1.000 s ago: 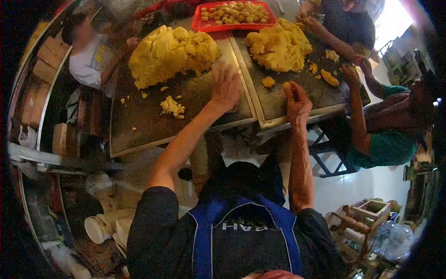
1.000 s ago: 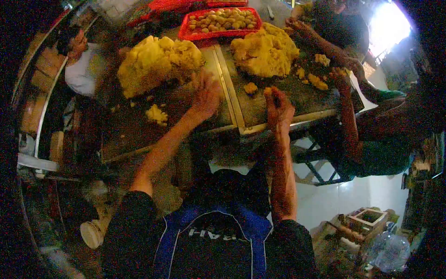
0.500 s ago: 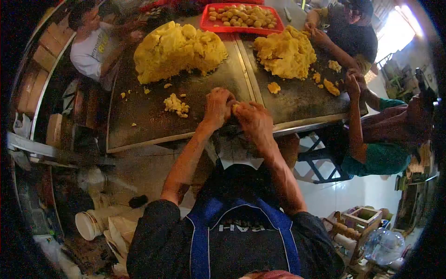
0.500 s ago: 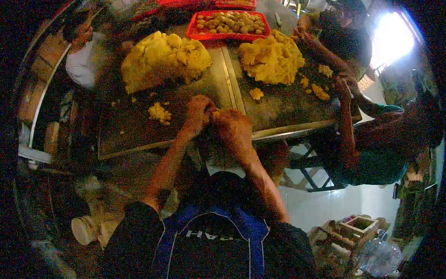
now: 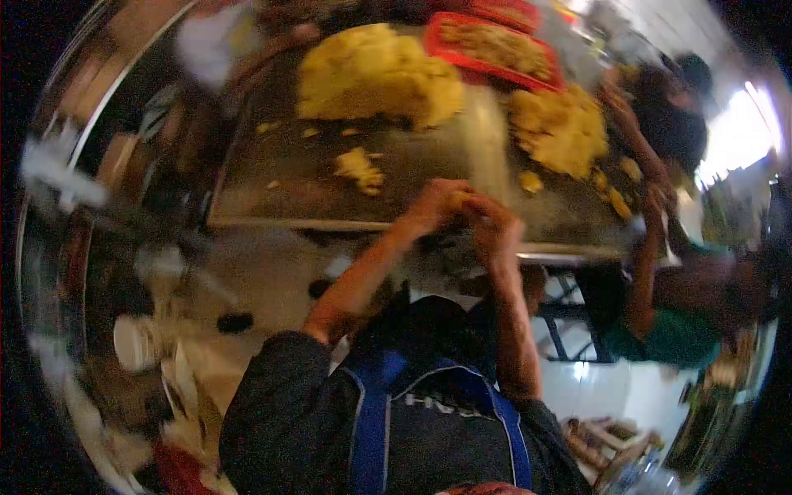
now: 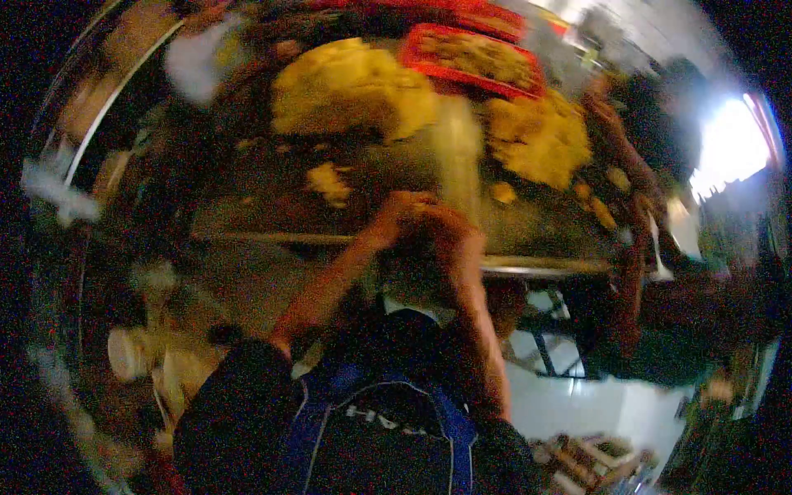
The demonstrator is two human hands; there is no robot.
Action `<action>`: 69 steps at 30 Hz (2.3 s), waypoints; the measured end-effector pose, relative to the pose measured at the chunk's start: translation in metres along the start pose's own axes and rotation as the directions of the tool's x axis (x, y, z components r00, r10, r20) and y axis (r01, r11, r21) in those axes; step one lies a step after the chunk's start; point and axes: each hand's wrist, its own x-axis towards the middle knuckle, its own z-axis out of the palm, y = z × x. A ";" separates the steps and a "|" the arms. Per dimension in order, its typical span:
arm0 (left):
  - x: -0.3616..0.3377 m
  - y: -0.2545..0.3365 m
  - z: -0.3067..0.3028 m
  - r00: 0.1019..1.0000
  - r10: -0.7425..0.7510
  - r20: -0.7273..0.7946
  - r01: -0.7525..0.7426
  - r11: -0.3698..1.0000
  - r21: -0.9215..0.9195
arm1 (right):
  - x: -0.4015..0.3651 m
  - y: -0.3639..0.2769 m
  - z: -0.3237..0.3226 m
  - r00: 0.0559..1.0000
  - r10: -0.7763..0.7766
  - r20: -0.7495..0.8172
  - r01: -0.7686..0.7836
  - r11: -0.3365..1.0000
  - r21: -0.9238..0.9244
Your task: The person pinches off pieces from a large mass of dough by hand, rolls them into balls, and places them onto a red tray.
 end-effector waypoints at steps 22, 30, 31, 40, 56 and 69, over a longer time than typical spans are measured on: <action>0.002 0.013 0.010 0.898 -0.402 -0.180 0.358 0.904 -0.235 | 0.023 -0.033 -0.005 0.980 -0.194 0.049 0.200 0.959 -0.199; 0.006 -0.022 0.014 0.968 -0.250 0.026 0.251 0.956 -0.155 | 0.019 -0.016 -0.002 0.998 0.003 0.060 0.007 0.986 -0.167; 0.009 -0.023 0.014 0.928 -0.366 0.071 0.372 0.922 -0.113 | 0.016 -0.016 0.003 0.998 0.000 0.059 0.010 0.986 -0.164; 0.013 0.006 0.025 0.887 -0.276 -0.369 0.210 0.955 -0.208 | 0.021 -0.006 0.000 0.999 -0.032 -0.004 0.031 0.985 -0.171; 0.010 0.009 0.023 0.953 -0.273 -0.134 0.276 0.961 0.008 | 0.021 0.003 -0.017 0.988 -0.115 0.101 0.137 0.956 -0.259; 0.010 -0.012 0.010 0.954 -0.298 0.033 0.294 0.907 -0.301 | 0.012 0.012 0.011 0.997 0.004 0.076 0.019 0.955 -0.296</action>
